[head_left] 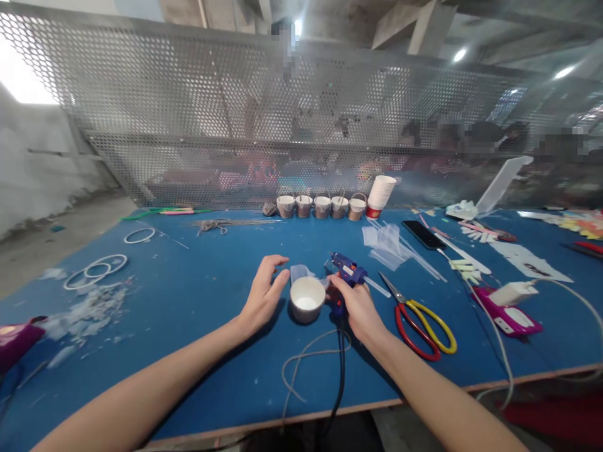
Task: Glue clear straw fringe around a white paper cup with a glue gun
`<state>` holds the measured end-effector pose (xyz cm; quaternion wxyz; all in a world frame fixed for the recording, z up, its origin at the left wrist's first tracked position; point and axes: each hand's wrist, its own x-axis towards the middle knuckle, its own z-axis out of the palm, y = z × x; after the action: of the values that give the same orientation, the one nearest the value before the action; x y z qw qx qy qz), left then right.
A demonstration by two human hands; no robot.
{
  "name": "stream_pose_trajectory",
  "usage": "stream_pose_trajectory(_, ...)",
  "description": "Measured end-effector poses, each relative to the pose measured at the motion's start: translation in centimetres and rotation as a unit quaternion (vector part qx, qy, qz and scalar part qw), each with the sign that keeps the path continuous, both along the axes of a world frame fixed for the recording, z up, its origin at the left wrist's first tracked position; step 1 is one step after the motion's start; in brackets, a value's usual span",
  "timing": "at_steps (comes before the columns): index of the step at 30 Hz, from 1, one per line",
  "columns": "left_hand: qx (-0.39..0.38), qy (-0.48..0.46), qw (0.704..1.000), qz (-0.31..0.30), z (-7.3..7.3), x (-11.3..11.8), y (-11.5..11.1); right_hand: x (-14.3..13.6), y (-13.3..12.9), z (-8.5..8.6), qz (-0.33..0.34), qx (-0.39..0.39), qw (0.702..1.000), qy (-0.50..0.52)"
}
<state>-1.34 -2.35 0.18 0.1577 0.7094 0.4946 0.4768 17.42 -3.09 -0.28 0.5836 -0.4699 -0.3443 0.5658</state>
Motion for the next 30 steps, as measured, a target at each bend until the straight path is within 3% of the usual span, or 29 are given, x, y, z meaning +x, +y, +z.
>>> stream_pose_trajectory(8, 0.122, 0.044, 0.990, -0.048, -1.4, -0.8, 0.0, 0.0, 0.3, 0.0, 0.000, 0.007, 1.000, 0.006)
stream_pose_trajectory(15, 0.280, 0.180, 0.929, -0.164, -1.3, -0.7, -0.8, 0.4, 0.8, 0.2, -0.018, 0.007, 0.999, 0.030)
stream_pose_trajectory(18, 0.328, 0.243, 0.900, -0.151, -0.7, -0.2, -1.1, 0.4, 1.0, 0.1, -0.015, 0.013, 0.999, 0.036)
stream_pose_trajectory(30, 0.337, 0.297, 0.885, -0.120, -0.3, 0.8, -1.4, 0.2, 0.3, 0.4, 0.022, 0.075, 0.997, 0.014)
